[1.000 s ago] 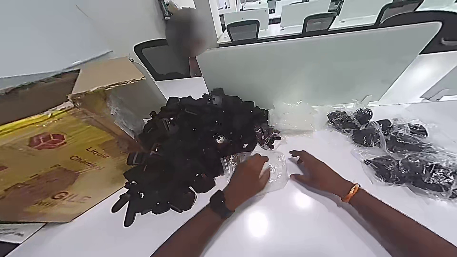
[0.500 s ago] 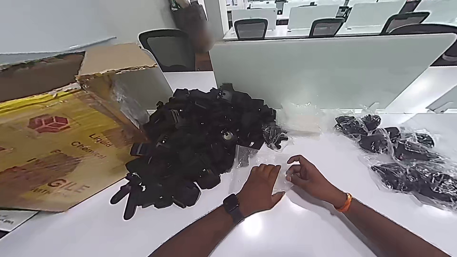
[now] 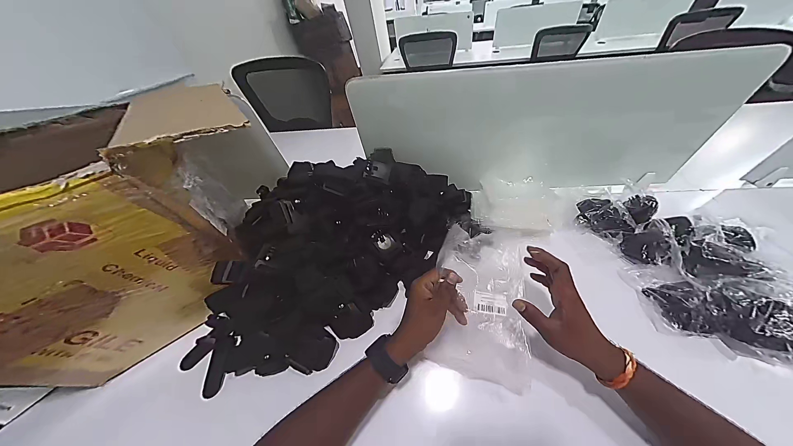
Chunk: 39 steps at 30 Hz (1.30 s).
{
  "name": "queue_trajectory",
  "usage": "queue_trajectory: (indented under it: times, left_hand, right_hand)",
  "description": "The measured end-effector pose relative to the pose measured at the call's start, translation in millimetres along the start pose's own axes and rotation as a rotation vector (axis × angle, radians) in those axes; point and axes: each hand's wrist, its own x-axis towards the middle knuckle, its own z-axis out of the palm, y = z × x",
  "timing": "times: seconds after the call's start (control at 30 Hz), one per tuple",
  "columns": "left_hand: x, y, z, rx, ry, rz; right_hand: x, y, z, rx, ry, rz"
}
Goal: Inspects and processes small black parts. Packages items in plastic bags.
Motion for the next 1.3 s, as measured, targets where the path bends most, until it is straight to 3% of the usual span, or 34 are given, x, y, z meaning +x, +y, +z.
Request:
queue_trajectory:
  times: [0.13,0.23,0.3,0.43,0.53,0.67,0.77,0.93,1.17,1.3]
  left_hand:
    - [4,-4,1,-0.112,0.237,-0.029]
    - [8,-18,-4,-0.118,0.336,0.031]
    - [9,-27,-7,-0.120,0.358,0.036]
    - [7,-33,-10,-0.113,0.285,0.016]
    - [1,-38,-12,0.048,0.206,-0.007]
    - [-8,-44,-10,0.254,0.226,0.247]
    - [-13,-41,-8,0.552,0.211,0.530]
    - [-26,-43,14,0.950,-0.112,0.566]
    - [-31,-47,14,0.939,-0.223,0.580]
    - [-27,-39,11,1.003,-0.071,0.623]
  right_hand:
    - [-13,-5,14,0.160,-0.005,-0.038]
    - [-25,-14,22,0.400,-0.216,0.175]
    - [-28,-10,26,0.563,-0.264,0.283]
    - [-20,5,17,0.663,-0.118,0.328]
    - [-13,13,9,0.633,0.019,0.304]
    - [-11,18,6,0.625,0.092,0.275]
    - [-14,17,11,0.633,0.074,0.282]
    - [-30,7,31,0.599,-0.033,0.287]
    - [-31,6,31,0.600,-0.111,0.222]
    - [-29,8,28,0.586,-0.162,0.191]
